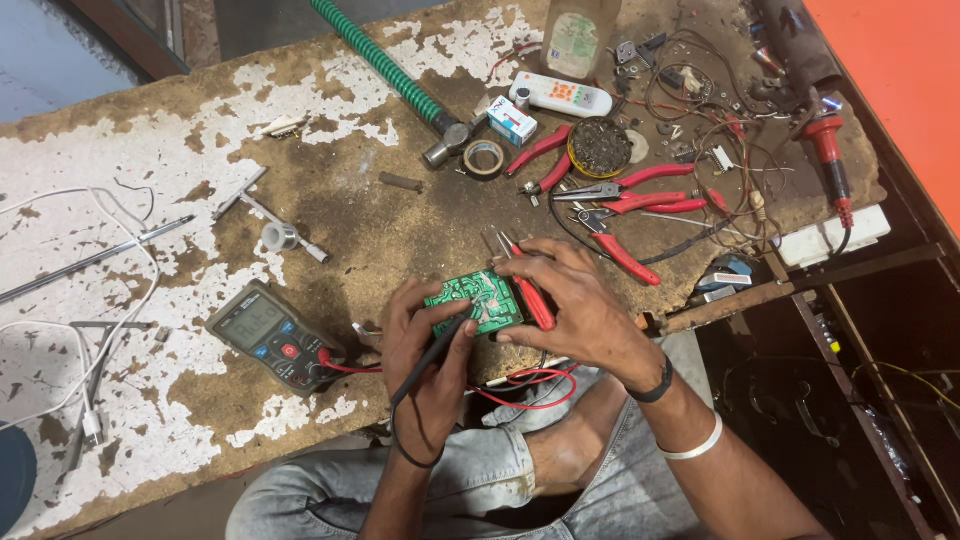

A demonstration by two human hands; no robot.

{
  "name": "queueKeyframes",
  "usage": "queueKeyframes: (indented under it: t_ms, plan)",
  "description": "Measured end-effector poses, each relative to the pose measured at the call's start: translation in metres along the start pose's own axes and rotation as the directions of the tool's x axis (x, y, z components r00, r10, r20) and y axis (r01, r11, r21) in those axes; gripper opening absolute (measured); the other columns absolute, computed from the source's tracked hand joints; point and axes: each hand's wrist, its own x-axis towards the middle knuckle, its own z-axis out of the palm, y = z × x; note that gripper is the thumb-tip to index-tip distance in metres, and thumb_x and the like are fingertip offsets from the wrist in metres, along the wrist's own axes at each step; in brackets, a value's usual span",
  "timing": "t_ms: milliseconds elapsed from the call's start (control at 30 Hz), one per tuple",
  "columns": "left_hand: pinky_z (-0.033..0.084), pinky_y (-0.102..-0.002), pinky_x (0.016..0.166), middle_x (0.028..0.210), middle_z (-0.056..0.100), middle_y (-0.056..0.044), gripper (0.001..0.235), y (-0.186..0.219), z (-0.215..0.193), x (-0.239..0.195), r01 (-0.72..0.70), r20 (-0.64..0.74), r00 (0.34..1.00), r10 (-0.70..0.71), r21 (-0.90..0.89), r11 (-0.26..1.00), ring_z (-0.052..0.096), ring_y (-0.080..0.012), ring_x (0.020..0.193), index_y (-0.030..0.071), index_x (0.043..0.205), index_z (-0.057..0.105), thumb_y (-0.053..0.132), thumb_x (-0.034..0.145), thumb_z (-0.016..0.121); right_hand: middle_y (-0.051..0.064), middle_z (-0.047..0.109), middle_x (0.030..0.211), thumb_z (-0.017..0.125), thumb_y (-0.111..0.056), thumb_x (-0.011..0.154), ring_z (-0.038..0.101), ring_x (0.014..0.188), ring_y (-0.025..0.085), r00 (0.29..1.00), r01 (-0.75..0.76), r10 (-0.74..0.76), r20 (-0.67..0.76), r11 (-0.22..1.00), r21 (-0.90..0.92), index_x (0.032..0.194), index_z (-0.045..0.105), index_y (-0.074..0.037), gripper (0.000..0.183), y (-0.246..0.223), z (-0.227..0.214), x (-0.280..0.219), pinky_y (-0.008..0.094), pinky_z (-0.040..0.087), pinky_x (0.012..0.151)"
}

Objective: The person sits cross-legged on the floor and uses a multimeter to test various points on a green circuit board. They hold the board in one hand and use the multimeter probes with the other to check continuity or voltage at different locations on the board.

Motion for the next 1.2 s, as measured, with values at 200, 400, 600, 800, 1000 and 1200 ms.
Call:
queueKeyframes:
  t_ms: [200, 400, 600, 800, 1000, 1200]
  plan:
    - [0.048, -0.046, 0.108, 0.145, 0.059, -0.024, 0.021, 0.0005, -0.0007, 0.0034, 0.029, 0.038, 0.999, -0.028, -0.023, 0.999, 0.059, -0.0402, 0.135, 0.005, 0.109, 0.073, 0.013, 0.090, 0.076, 0.011, 0.064, 0.134, 0.090, -0.043, 0.070, 0.051, 0.137, 0.034, 1.000, -0.013, 0.013, 0.009, 1.000, 0.007, 0.130, 0.063, -0.015, 0.072, 0.0004, 0.0004, 0.0006, 0.048, 0.042, 0.111]
    - [0.051, -0.044, 0.105, 0.141, 0.062, -0.023, 0.021, 0.0009, -0.0008, 0.0038, 0.064, 0.060, 0.996, -0.063, -0.025, 0.998, 0.064, -0.0384, 0.129, 0.004, 0.108, 0.073, 0.013, 0.090, 0.075, 0.012, 0.063, 0.136, 0.091, -0.043, 0.068, 0.050, 0.138, 0.035, 0.999, -0.026, 0.025, 0.024, 0.999, 0.034, 0.132, 0.063, -0.015, 0.075, 0.0001, -0.0018, 0.0022, 0.049, 0.041, 0.111]
    - [0.052, -0.043, 0.103, 0.140, 0.062, -0.022, 0.020, 0.0024, -0.0012, 0.0039, 0.090, 0.057, 0.994, -0.088, -0.032, 0.995, 0.066, -0.0358, 0.126, 0.004, 0.107, 0.073, 0.014, 0.090, 0.075, 0.013, 0.061, 0.139, 0.092, -0.042, 0.068, 0.048, 0.139, 0.035, 0.998, -0.050, 0.050, 0.025, 0.999, 0.012, 0.132, 0.064, -0.015, 0.075, 0.0014, -0.0019, 0.0013, 0.051, 0.039, 0.110]
    - [0.049, -0.044, 0.107, 0.144, 0.060, -0.023, 0.019, 0.0022, -0.0029, 0.0044, 0.060, 0.071, 0.996, -0.060, -0.006, 0.998, 0.062, -0.0370, 0.132, 0.005, 0.107, 0.074, 0.015, 0.090, 0.075, 0.013, 0.061, 0.137, 0.092, -0.043, 0.066, 0.051, 0.137, 0.035, 0.999, -0.049, 0.050, -0.020, 0.998, 0.039, 0.131, 0.065, -0.013, 0.077, 0.0052, 0.0011, -0.0030, 0.049, 0.041, 0.111]
    - [0.044, -0.048, 0.113, 0.153, 0.050, -0.029, 0.021, 0.0008, -0.0038, 0.0052, -0.011, 0.073, 0.997, 0.011, -0.007, 1.000, 0.054, -0.0433, 0.140, 0.005, 0.108, 0.075, 0.013, 0.089, 0.076, 0.007, 0.066, 0.135, 0.093, -0.037, 0.068, 0.054, 0.134, 0.034, 0.995, 0.044, -0.042, -0.088, 0.999, 0.024, 0.134, 0.063, -0.011, 0.077, 0.0065, 0.0027, -0.0048, 0.047, 0.044, 0.112]
    - [0.048, -0.046, 0.111, 0.151, 0.054, -0.026, 0.020, -0.0056, -0.0029, 0.0013, 0.047, 0.066, 0.997, -0.047, 0.001, 0.999, 0.059, -0.0410, 0.135, 0.005, 0.106, 0.075, 0.012, 0.087, 0.078, 0.016, 0.063, 0.133, 0.095, -0.033, 0.065, 0.055, 0.128, 0.036, 0.997, 0.006, -0.007, -0.072, 1.000, -0.019, 0.134, 0.064, -0.011, 0.079, 0.0063, 0.0021, -0.0064, 0.047, 0.047, 0.106]
